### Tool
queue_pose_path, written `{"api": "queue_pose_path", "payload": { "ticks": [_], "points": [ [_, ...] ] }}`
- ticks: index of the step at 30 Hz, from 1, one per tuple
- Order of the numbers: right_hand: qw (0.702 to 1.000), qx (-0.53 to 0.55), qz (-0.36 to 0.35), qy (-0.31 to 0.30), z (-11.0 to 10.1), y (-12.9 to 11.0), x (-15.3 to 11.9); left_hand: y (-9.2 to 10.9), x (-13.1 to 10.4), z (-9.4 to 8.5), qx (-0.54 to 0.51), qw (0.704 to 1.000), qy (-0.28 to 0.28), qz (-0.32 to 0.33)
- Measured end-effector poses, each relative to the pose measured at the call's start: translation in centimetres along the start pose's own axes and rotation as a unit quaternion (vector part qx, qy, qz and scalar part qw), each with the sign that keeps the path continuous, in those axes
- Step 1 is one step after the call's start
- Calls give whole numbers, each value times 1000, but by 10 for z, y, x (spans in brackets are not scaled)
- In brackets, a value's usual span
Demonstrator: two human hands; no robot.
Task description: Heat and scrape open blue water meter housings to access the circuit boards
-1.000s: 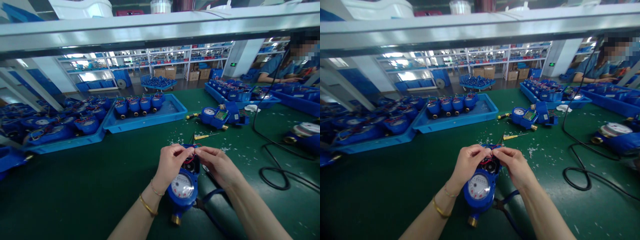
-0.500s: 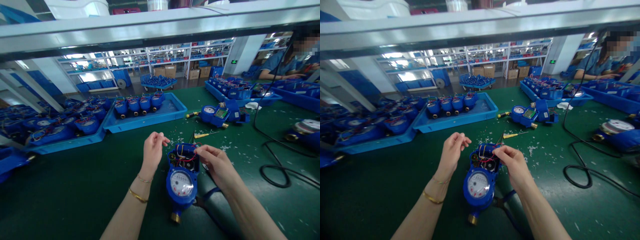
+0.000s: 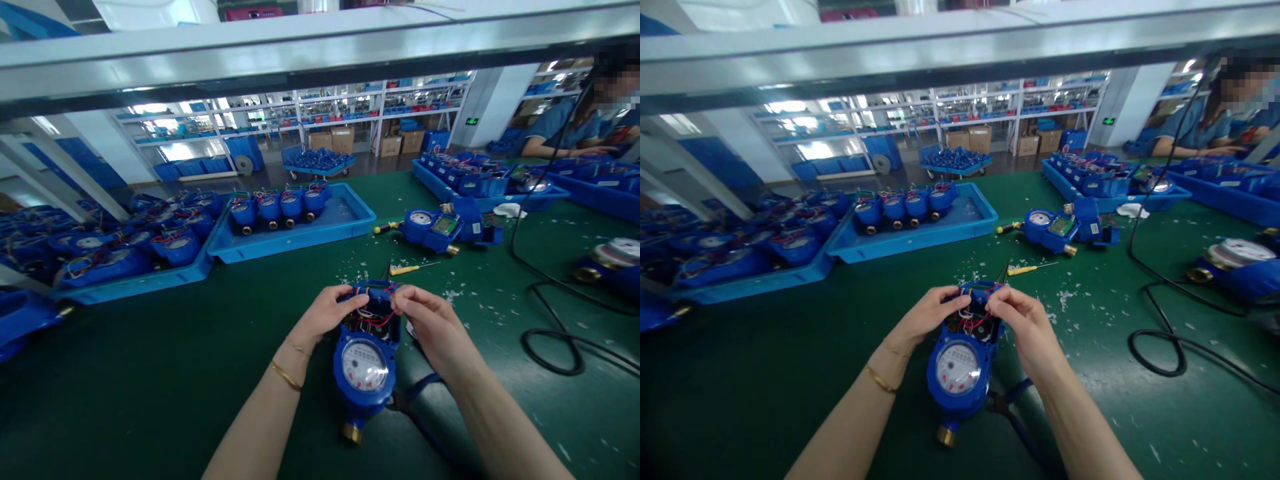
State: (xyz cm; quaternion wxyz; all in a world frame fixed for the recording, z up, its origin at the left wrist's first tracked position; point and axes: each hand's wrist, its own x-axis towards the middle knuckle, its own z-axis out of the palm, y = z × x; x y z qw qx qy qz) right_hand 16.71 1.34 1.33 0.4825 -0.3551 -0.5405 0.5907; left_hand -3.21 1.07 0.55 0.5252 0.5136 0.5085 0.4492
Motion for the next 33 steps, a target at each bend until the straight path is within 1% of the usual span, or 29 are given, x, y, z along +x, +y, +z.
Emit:
{"api": "queue_pose_path", "payload": {
  "ticks": [3,6,11,12,14,18,23,27,31,33],
  "points": [
    [1000,-19,-13,-4,0,3,-2,1,0,-2,-76,997,26,21],
    [999,-26,-26,15,-3,11,-4,2,0,-5,-133,990,41,30],
    [995,-22,-15,96,-11,24,-2,2,0,-6,-172,984,34,16],
    [994,-22,-9,104,-12,25,-1,2,0,-5,-176,984,32,15],
    [995,-24,4,101,-13,26,1,2,-1,-4,-183,983,30,13],
    [997,-12,33,75,-8,23,2,4,-1,-4,-187,982,27,10],
    [995,4,48,86,0,23,5,5,-2,-3,-180,983,22,7],
    [995,17,56,83,2,21,8,7,-3,-3,-163,986,16,11],
    [994,23,59,86,3,18,10,9,-4,-4,-131,991,12,14],
    [993,24,63,95,3,16,11,12,-6,-4,-97,995,15,22]
  ]
}}
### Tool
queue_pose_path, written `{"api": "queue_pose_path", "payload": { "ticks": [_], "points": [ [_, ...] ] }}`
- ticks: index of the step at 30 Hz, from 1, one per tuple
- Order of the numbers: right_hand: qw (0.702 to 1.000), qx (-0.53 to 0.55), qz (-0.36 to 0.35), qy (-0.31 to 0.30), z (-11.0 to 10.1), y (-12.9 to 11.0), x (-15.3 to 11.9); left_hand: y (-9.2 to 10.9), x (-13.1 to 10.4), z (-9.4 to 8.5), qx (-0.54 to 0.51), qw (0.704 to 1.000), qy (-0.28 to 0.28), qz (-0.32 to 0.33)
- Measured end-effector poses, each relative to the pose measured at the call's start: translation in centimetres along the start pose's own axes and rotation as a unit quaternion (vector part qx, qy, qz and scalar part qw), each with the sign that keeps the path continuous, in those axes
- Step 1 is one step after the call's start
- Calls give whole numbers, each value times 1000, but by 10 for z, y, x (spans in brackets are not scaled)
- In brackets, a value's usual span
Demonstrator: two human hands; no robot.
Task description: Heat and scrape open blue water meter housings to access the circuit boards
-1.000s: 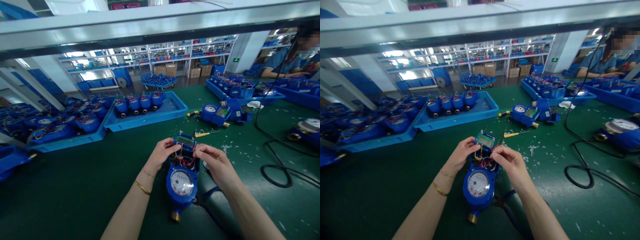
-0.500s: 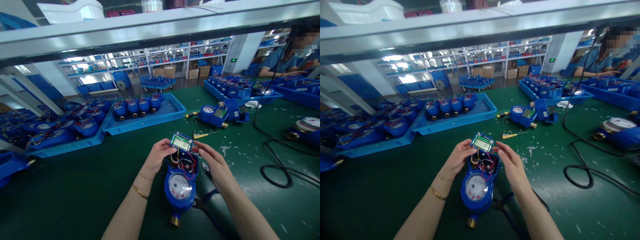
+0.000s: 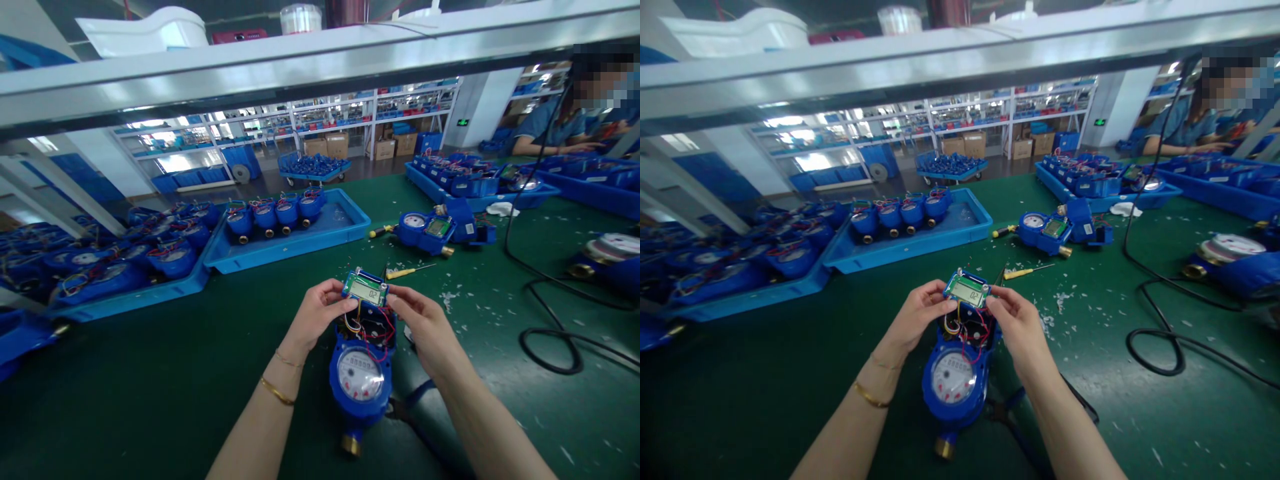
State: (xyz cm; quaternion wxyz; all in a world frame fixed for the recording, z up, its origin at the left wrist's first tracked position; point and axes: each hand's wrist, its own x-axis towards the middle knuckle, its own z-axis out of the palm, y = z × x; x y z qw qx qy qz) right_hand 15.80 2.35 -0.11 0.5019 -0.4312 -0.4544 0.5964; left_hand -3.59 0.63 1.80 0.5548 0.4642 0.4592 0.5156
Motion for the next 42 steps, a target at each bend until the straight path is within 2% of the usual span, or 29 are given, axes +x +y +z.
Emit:
{"api": "queue_pose_path", "payload": {
  "ticks": [1,3,5,6,8,10,12,15,18,21,25,30,34,38,40,42],
  "points": [
    [1000,1,3,6,0,-1,0,2,-1,1,31,999,11,19],
    [1000,4,11,22,1,-2,1,7,-5,2,121,985,64,106],
    [999,7,18,37,3,-3,1,12,-9,5,233,939,117,222],
    [999,7,19,42,4,-4,2,14,-11,7,284,914,116,266],
    [999,4,19,46,5,-4,3,16,-15,12,372,872,70,310],
    [999,-2,15,43,5,-4,3,14,-17,18,420,845,26,329],
    [999,-9,9,38,5,-2,4,10,-18,24,429,832,32,350],
    [999,-17,3,33,4,0,4,6,-17,29,401,842,64,355],
    [999,-25,-2,26,5,2,3,8,-17,30,386,854,72,341],
    [999,-35,-11,26,7,3,3,10,-18,28,402,844,59,350],
    [998,-45,-23,41,12,4,-1,10,-19,29,468,792,62,387],
    [997,-41,-32,59,18,3,-5,4,-22,36,544,714,129,423],
    [998,-24,-32,58,24,1,-5,0,-24,40,569,675,160,442],
    [998,-8,-27,63,22,2,-1,3,-26,42,575,668,154,447],
    [997,-3,-20,71,18,2,0,7,-26,38,553,699,110,440],
    [998,3,-6,69,14,2,2,13,-24,29,497,759,81,413]
  ]
}}
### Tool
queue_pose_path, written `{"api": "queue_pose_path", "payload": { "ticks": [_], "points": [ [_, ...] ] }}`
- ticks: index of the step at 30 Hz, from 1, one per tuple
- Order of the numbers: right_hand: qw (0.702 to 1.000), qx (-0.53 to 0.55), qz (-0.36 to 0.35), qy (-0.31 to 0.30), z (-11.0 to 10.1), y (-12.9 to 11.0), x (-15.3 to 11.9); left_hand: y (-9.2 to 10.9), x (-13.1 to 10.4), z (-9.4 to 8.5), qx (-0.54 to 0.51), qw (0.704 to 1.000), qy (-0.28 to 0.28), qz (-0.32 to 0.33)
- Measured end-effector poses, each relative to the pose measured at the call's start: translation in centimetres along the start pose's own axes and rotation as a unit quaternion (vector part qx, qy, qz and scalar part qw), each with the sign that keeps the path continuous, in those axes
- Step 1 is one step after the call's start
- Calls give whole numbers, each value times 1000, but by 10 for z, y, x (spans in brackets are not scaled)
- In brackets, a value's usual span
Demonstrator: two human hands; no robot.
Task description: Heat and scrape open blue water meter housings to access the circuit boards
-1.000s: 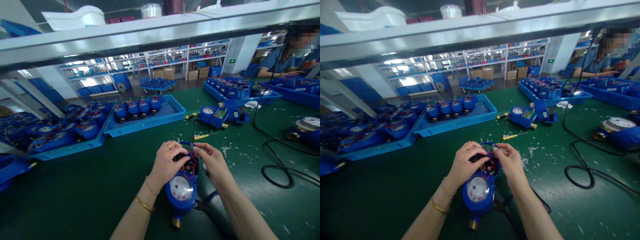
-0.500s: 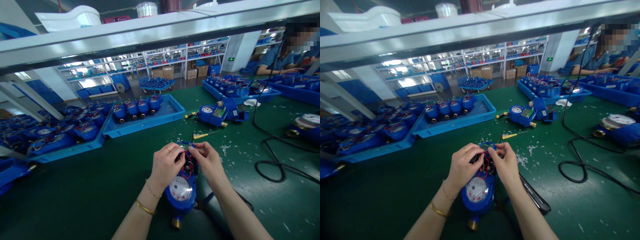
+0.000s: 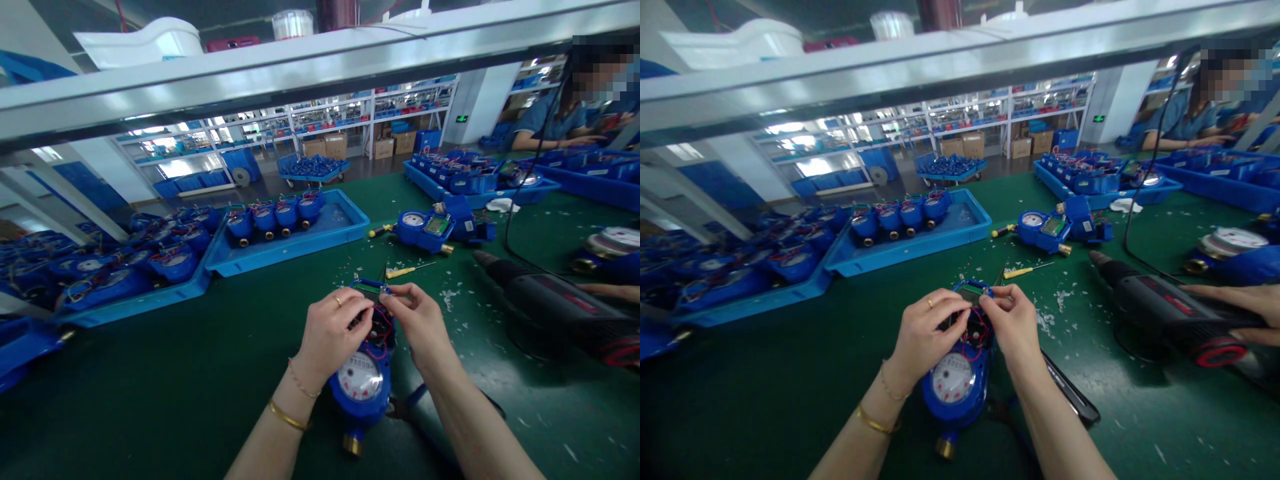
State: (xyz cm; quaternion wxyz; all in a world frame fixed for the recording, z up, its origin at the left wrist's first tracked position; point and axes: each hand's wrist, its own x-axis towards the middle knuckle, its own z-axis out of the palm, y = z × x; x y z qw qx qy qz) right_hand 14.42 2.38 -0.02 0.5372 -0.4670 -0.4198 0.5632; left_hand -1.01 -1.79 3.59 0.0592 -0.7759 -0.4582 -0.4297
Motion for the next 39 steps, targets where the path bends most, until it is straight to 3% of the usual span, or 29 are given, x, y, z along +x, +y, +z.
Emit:
{"api": "queue_pose_path", "payload": {
  "ticks": [3,5,7,9,12,15,17,20,22,23,27,30,35,39],
  "points": [
    [1000,5,20,-24,-4,-2,2,-19,1,-8,-133,978,7,-160],
    [999,2,26,-45,-4,-4,3,-30,0,-8,-243,933,-44,-261],
    [997,-9,27,-67,-4,-7,2,-36,-2,-3,-357,873,-114,-312],
    [995,-25,23,-91,-5,-11,-1,-35,-2,2,-416,838,-136,-325],
    [989,-67,11,-134,-10,-16,-9,-30,0,7,-404,848,-99,-328],
    [971,-191,-88,-115,-15,-17,-19,-28,2,6,-370,864,-78,-333],
    [935,-277,-215,-49,-17,-16,-24,-28,2,4,-353,873,-79,-328],
    [848,-367,-382,20,-17,-15,-28,-26,2,3,-323,888,-78,-317],
    [808,-402,-431,15,-17,-14,-28,-24,1,3,-306,895,-74,-316],
    [802,-407,-437,6,-17,-14,-28,-23,2,3,-299,897,-73,-318],
    [830,-375,-412,-31,-17,-12,-28,-20,2,2,-290,898,-73,-323],
    [878,-318,-357,-18,-15,-9,-27,-18,3,3,-272,905,-67,-320],
    [967,-180,-178,2,-11,-2,-18,-14,1,6,-202,931,-64,-298],
    [994,-83,-70,-9,-10,-2,-9,-14,0,7,-208,931,-80,-287]
  ]
}}
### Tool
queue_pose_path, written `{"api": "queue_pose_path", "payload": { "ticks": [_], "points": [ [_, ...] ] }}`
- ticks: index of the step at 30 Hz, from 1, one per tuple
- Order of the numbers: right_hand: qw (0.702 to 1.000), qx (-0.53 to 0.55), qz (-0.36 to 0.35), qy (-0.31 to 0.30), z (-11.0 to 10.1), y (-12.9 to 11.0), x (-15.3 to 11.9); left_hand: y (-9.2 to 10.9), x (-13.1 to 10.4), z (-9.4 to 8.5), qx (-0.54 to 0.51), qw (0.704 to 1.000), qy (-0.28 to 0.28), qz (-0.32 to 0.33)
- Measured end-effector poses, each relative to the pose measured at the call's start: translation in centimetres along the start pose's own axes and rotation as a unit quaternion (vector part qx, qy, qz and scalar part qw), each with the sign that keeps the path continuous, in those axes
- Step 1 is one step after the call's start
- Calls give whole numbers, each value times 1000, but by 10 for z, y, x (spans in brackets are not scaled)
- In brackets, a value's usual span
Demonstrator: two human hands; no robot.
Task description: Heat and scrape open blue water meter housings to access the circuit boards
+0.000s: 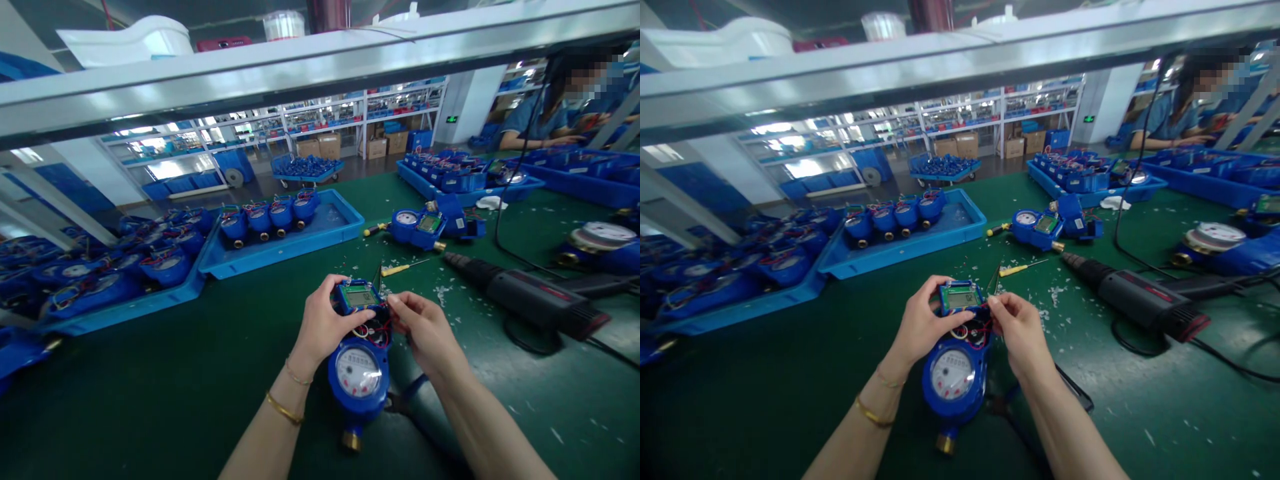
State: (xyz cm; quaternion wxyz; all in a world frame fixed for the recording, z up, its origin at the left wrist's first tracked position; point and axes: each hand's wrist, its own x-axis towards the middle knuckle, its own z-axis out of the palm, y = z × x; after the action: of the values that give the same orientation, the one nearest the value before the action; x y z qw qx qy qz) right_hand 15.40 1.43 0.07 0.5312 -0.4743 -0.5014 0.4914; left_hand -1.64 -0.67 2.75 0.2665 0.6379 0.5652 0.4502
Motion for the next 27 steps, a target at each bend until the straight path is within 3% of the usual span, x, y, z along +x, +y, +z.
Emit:
{"api": "queue_pose_path", "payload": {
  "ticks": [5,8,10,13,15,16,23,27],
  "points": [
    [998,2,-3,66,-26,-12,-10,-6,1,-1,-11,999,-9,-30],
    [982,-165,-89,10,-51,-9,-40,-11,2,0,8,999,-3,-44],
    [905,-357,-222,-62,-64,4,-65,-13,2,2,13,999,-3,-48],
    [713,-550,-433,-37,-78,31,-96,-15,4,3,2,999,-11,-52],
    [630,-607,-484,-42,-83,47,-107,-15,4,2,-6,998,-18,-53],
    [611,-622,-487,-49,-86,52,-108,-16,4,2,-11,998,-22,-53],
    [598,-647,-469,-57,-96,69,-98,-17,4,0,-37,995,-62,-64],
    [584,-640,-495,-61,-95,69,-92,-16,5,-1,-50,993,-79,-73]
  ]
}}
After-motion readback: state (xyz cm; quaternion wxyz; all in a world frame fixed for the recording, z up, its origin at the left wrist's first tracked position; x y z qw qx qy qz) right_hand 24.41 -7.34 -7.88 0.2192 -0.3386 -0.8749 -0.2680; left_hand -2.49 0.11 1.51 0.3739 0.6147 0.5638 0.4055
